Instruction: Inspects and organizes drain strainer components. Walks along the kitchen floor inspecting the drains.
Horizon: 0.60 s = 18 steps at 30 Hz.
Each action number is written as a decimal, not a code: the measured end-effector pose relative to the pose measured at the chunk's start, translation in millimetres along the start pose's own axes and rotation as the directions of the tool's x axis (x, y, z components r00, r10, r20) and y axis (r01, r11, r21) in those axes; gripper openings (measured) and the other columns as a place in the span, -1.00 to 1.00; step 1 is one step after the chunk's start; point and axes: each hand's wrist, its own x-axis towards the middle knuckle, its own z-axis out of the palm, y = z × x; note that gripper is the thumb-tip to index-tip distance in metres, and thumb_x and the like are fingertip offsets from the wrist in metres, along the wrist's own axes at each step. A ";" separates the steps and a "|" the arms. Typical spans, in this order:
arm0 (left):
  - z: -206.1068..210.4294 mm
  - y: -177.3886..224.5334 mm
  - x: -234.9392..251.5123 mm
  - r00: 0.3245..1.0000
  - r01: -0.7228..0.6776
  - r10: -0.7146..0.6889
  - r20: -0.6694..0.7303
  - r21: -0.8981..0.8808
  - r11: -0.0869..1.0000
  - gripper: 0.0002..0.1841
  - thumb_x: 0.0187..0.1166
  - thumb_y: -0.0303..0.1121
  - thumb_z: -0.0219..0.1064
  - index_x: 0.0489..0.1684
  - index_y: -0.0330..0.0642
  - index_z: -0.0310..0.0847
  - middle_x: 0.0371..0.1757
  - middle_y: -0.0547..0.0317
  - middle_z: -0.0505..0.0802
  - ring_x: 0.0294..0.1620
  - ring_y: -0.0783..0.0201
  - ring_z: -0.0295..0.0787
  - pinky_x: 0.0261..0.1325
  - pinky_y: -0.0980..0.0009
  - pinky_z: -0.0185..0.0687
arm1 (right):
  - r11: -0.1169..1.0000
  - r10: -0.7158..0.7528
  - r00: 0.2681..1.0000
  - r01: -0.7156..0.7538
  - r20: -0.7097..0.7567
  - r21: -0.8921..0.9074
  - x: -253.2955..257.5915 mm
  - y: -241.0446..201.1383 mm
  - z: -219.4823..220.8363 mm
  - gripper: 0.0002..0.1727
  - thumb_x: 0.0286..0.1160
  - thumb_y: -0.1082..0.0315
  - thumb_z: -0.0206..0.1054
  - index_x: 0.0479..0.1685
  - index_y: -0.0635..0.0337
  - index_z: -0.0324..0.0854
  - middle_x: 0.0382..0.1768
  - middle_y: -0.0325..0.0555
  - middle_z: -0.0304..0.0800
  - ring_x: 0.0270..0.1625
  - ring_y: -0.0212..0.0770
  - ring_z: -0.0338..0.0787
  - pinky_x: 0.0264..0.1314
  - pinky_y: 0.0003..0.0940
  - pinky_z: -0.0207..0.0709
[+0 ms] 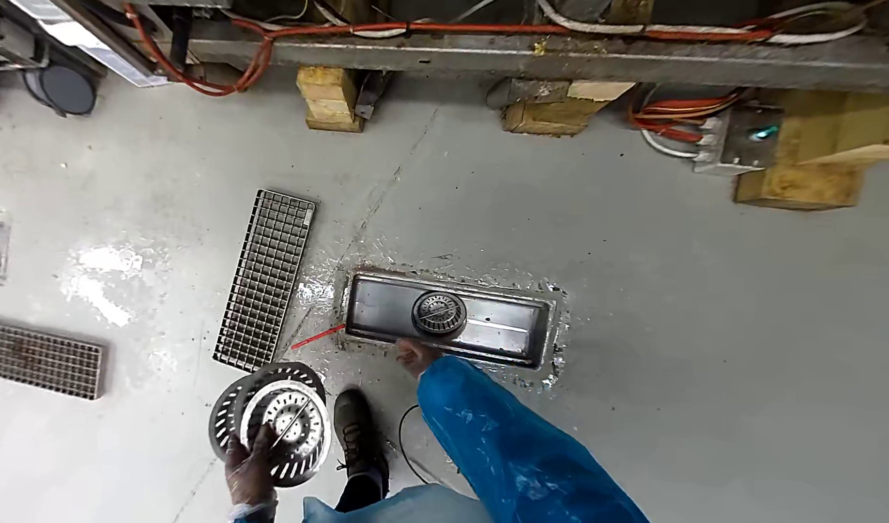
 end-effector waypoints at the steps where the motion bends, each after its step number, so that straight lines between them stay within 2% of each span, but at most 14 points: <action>1: 1.0 -0.6 -3.5 1.000 0.019 -0.019 0.022 0.001 1.000 -0.37 0.68 -0.50 0.31 0.73 -0.35 0.14 0.20 -0.25 0.69 -0.16 0.23 0.73 -0.14 0.30 0.70 | 0.999 0.034 0.999 -0.034 -0.011 0.036 0.5 -1.8 -0.7 -0.50 0.73 0.43 0.26 0.62 0.35 0.44 0.51 0.29 0.61 0.54 0.08 0.65 0.68 -0.08 0.41; 3: 0.6 -2.6 -3.8 0.998 0.031 -0.031 0.060 0.001 1.000 -0.40 0.68 -0.50 0.31 0.69 -0.33 0.18 0.02 -0.15 0.73 -0.33 0.29 0.73 -0.32 0.35 0.71 | 0.990 0.117 0.992 -0.113 -0.047 0.088 11.0 8.3 -13.8 -0.51 0.79 0.45 0.16 0.66 0.36 0.38 0.56 0.30 0.55 0.59 0.06 0.60 0.71 -0.12 0.37; 6: -5.2 -1.4 7.4 0.996 0.027 -0.029 0.090 0.019 0.999 -0.37 0.66 -0.52 0.32 0.72 -0.33 0.16 0.03 -0.15 0.73 -0.35 0.29 0.72 -0.35 0.36 0.70 | 0.956 0.218 0.966 -0.184 -0.135 0.230 42.0 52.1 -34.4 -0.50 0.78 0.51 0.15 0.67 0.41 0.35 0.58 0.39 0.49 0.62 0.14 0.55 0.70 -0.08 0.34; 8: -11.9 1.9 20.4 0.998 0.016 -0.017 0.063 0.016 1.000 -0.44 0.68 -0.48 0.31 0.65 -0.33 0.23 -0.06 -0.08 0.74 -0.39 0.33 0.71 -0.38 0.38 0.68 | 0.921 0.317 0.935 -0.263 -0.159 0.289 62.5 67.3 -46.2 -0.49 0.82 0.46 0.12 0.72 0.30 0.31 0.63 0.36 0.43 0.65 0.22 0.50 0.65 0.11 0.38; 10: -23.3 3.8 36.6 0.998 0.006 -0.005 0.056 -0.006 1.000 -0.51 0.72 -0.44 0.27 0.58 -0.33 0.26 -0.20 0.03 0.73 -0.49 0.37 0.67 -0.44 0.40 0.66 | 0.868 0.413 0.892 -0.324 -0.184 0.376 88.4 75.2 -54.7 -0.45 0.84 0.41 0.09 0.80 0.17 0.24 0.70 0.28 0.37 0.67 0.23 0.47 0.60 0.17 0.44; 12: -33.3 4.2 51.5 0.998 0.007 -0.002 0.061 -0.076 0.997 -0.61 0.75 -0.43 0.22 0.48 -0.27 0.29 -0.40 0.18 0.69 -0.64 0.44 0.57 -0.59 0.48 0.56 | 0.743 0.457 0.865 -0.243 -0.207 0.623 103.0 76.1 -60.8 -0.44 0.88 0.41 0.03 0.82 0.19 0.12 0.75 0.31 0.24 0.69 0.23 0.41 0.57 0.15 0.43; 14: -44.1 7.3 62.5 0.998 0.023 -0.013 0.065 -0.152 0.988 -0.72 0.78 -0.43 0.18 0.36 -0.19 0.31 -0.57 0.30 0.61 -0.76 0.49 0.45 -0.70 0.54 0.43 | 0.616 0.472 0.850 -0.129 -0.233 0.777 114.2 73.7 -62.1 -0.44 0.90 0.39 -0.01 0.83 0.23 0.07 0.77 0.32 0.18 0.70 0.21 0.37 0.60 0.14 0.37; 16: -54.5 7.0 71.3 0.998 0.030 -0.018 0.060 -0.209 0.977 -0.83 0.80 -0.43 0.14 0.23 -0.14 0.33 -0.69 0.38 0.53 -0.82 0.52 0.36 -0.75 0.57 0.33 | 0.506 0.483 0.839 -0.035 -0.250 0.862 122.0 69.6 -60.5 -0.44 0.90 0.36 0.00 0.81 0.25 0.08 0.77 0.28 0.16 0.69 0.17 0.36 0.60 0.12 0.35; 18: -62.1 3.4 82.4 0.999 0.028 -0.021 0.036 -0.219 0.975 -0.86 0.81 -0.43 0.11 0.19 -0.12 0.32 -0.69 0.39 0.52 -0.82 0.52 0.35 -0.74 0.57 0.35 | 0.461 0.465 0.847 0.018 -0.259 0.887 127.4 69.6 -62.0 -0.43 0.90 0.33 0.01 0.83 0.21 0.07 0.80 0.22 0.14 0.72 0.13 0.36 0.62 0.07 0.38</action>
